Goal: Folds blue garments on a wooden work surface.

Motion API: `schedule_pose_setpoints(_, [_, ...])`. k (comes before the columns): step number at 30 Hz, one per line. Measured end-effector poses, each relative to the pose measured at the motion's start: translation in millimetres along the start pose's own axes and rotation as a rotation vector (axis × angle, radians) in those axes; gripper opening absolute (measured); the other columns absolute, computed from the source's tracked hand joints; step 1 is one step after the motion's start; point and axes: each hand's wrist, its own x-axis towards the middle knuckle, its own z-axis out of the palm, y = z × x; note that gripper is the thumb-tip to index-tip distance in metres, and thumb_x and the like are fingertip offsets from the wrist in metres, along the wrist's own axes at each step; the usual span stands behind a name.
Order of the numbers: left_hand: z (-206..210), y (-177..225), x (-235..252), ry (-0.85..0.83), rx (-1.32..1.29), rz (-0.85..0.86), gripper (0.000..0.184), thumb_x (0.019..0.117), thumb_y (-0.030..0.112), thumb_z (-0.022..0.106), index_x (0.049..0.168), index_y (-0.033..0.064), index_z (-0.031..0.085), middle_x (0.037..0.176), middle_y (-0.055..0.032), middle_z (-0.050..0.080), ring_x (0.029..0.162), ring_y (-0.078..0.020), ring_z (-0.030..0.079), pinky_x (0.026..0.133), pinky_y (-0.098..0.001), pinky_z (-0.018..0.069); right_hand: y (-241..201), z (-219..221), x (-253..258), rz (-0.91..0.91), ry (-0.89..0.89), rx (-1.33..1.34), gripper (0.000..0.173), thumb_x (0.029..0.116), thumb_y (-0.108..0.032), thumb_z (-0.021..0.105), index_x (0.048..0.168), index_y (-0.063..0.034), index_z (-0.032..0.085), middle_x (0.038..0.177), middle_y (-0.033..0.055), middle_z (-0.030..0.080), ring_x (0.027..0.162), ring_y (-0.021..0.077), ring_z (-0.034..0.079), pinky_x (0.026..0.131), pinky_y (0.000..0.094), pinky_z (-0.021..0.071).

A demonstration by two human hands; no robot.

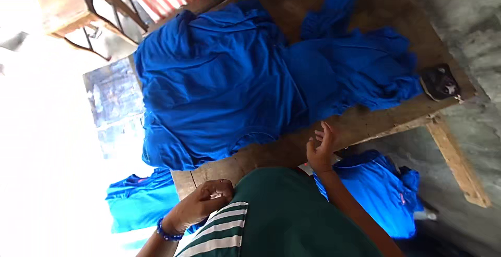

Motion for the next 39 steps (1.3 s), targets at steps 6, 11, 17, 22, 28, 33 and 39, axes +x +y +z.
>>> schedule_pose_setpoints(6, [24,-30,29,0.328,0.248,0.004,0.028,0.1038,0.015,0.055,0.108,-0.0088,0.069,0.103,-0.0168,0.070,0.096,-0.0136,0.066,0.091,-0.0299,0.0530,-14,34,29,0.122,-0.128,0.011,0.055,0.0941,0.001,0.056,0.145,0.0153,0.039,0.138,0.0389,0.047,0.111,0.0393,0.062,0.090,0.0417,0.0554])
schedule_pose_setpoints(11, [31,-32,-20,0.375,0.062,-0.122,0.027,0.1046,0.019,0.053,0.099,-0.0028,0.069,0.089,-0.0011,0.063,0.082,0.0015,0.056,0.079,-0.0187,0.0480,-33,48,59,0.510,-0.138,0.147,0.063,0.0976,-0.006,0.061,0.149,0.0097,0.028,0.134,0.0337,0.050,0.108,0.0372,0.063,0.088,0.0455,0.0560])
schedule_pose_setpoints(17, [52,-42,-40,0.536,-0.063,-0.007,0.022,0.1018,0.015,0.053,0.097,0.0025,0.070,0.097,0.0071,0.067,0.096,0.0065,0.060,0.091,-0.0172,0.0491,-24,40,47,0.019,-0.129,-0.176,0.062,0.0896,-0.007,0.064,0.140,0.0175,0.039,0.145,0.0415,0.039,0.134,0.0514,0.044,0.110,0.0534,0.0427])
schedule_pose_setpoints(22, [43,-58,-23,0.412,-0.024,-0.039,0.027,0.1037,0.018,0.045,0.099,0.0040,0.068,0.090,0.0046,0.063,0.084,0.0036,0.058,0.079,-0.0161,0.0490,0,41,46,-0.581,-0.605,-0.497,0.056,0.0943,-0.024,0.068,0.148,-0.0131,0.056,0.152,0.0213,0.050,0.146,0.0464,0.038,0.110,0.0796,0.0192])
schedule_pose_setpoints(28, [34,-74,-45,0.391,-0.198,0.130,0.029,0.1017,0.023,0.055,0.077,0.0135,0.068,0.080,0.0107,0.062,0.077,0.0032,0.058,0.071,-0.0164,0.0487,-23,58,77,-0.411,-0.530,-0.282,0.025,0.0990,-0.005,0.057,0.115,-0.0058,0.076,0.119,0.0216,0.069,0.116,0.0442,0.061,0.097,0.0686,0.0378])
schedule_pose_setpoints(33, [8,-123,10,0.845,0.560,0.010,0.029,0.0892,0.009,0.075,0.116,-0.0022,0.070,0.117,-0.0223,0.067,0.110,-0.0370,0.064,0.094,-0.0537,0.0528,-21,54,104,-0.298,-0.764,-0.212,0.032,0.0922,-0.024,0.073,0.119,-0.0062,0.074,0.127,0.0231,0.062,0.121,0.0480,0.052,0.093,0.0723,0.0336])
schedule_pose_setpoints(39, [-44,-156,33,0.812,0.891,-0.048,0.016,0.0970,0.013,0.065,0.098,0.0004,0.075,0.117,-0.0230,0.069,0.116,-0.0464,0.060,0.092,-0.0646,0.0450,-32,45,114,-0.284,-0.927,-0.267,0.038,0.0944,-0.031,0.073,0.124,-0.0063,0.074,0.134,0.0249,0.057,0.125,0.0498,0.047,0.095,0.0737,0.0314])
